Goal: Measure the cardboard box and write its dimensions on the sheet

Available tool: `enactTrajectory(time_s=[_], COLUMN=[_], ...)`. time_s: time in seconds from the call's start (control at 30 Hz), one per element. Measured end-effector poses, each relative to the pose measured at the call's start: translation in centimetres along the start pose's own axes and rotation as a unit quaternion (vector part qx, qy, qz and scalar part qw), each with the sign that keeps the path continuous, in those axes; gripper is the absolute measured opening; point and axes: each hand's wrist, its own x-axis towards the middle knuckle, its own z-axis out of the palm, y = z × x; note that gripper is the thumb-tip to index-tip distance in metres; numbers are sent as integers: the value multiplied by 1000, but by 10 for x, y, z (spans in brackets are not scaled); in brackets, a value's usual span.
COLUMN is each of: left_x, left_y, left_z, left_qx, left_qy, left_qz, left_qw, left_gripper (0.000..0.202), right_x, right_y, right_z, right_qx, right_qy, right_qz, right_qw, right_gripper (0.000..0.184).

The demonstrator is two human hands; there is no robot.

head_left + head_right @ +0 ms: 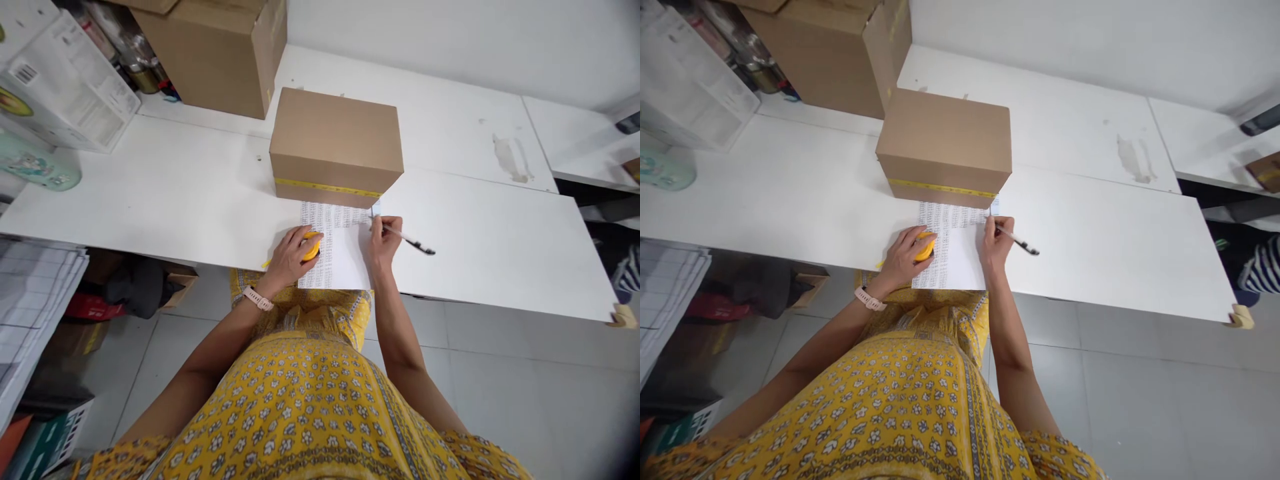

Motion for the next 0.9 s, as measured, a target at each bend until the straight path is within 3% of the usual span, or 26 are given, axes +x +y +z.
enactTrajectory(time_s=[0.1, 0.27, 0.37, 0.43, 0.53, 0.57, 0.63, 0.67, 0.73, 0.9], left_x=[0, 0, 0, 0, -3, -4, -9, -12, -16, -19], left_y=[0, -1, -4, -5, 3, 9, 24, 32, 45, 52], left_z=[0, 1, 2, 1, -3, -5, -9, -12, -18, -32], left_qx=[5, 13, 6, -5, -52, -80, -146, -177, -226, -244], left_qy=[-2, 5, 4, 14, 35, 36, 12, -9, -57, -140], left_qz=[-2, 4, 1, -2, -17, -25, -33, -34, -36, -42], left_qw=[1000, 1000, 1000, 1000, 998, 996, 989, 984, 972, 959], left_gripper=[49, 50, 50, 48, 51, 57, 77, 86, 96, 97], right_x=[5, 16, 17, 9, -22, -36, -65, -77, -93, -95], right_y=[14, 50, 56, 47, 13, -2, -31, -43, -60, -62], right_z=[-33, -86, -95, -92, -76, -70, -59, -55, -50, -53], right_qx=[-88, -286, -311, -309, -248, -198, -66, -3, 79, 151], right_qy=[9, -74, -101, -71, -3, -19, -128, -194, -265, -310], right_qz=[-39, -113, -133, -137, -107, -87, -35, -2, 51, 140], right_qw=[995, 949, 936, 938, 963, 976, 989, 981, 960, 928], right_gripper=[21, 35, 50, 56, 45, 39, 33, 33, 36, 46])
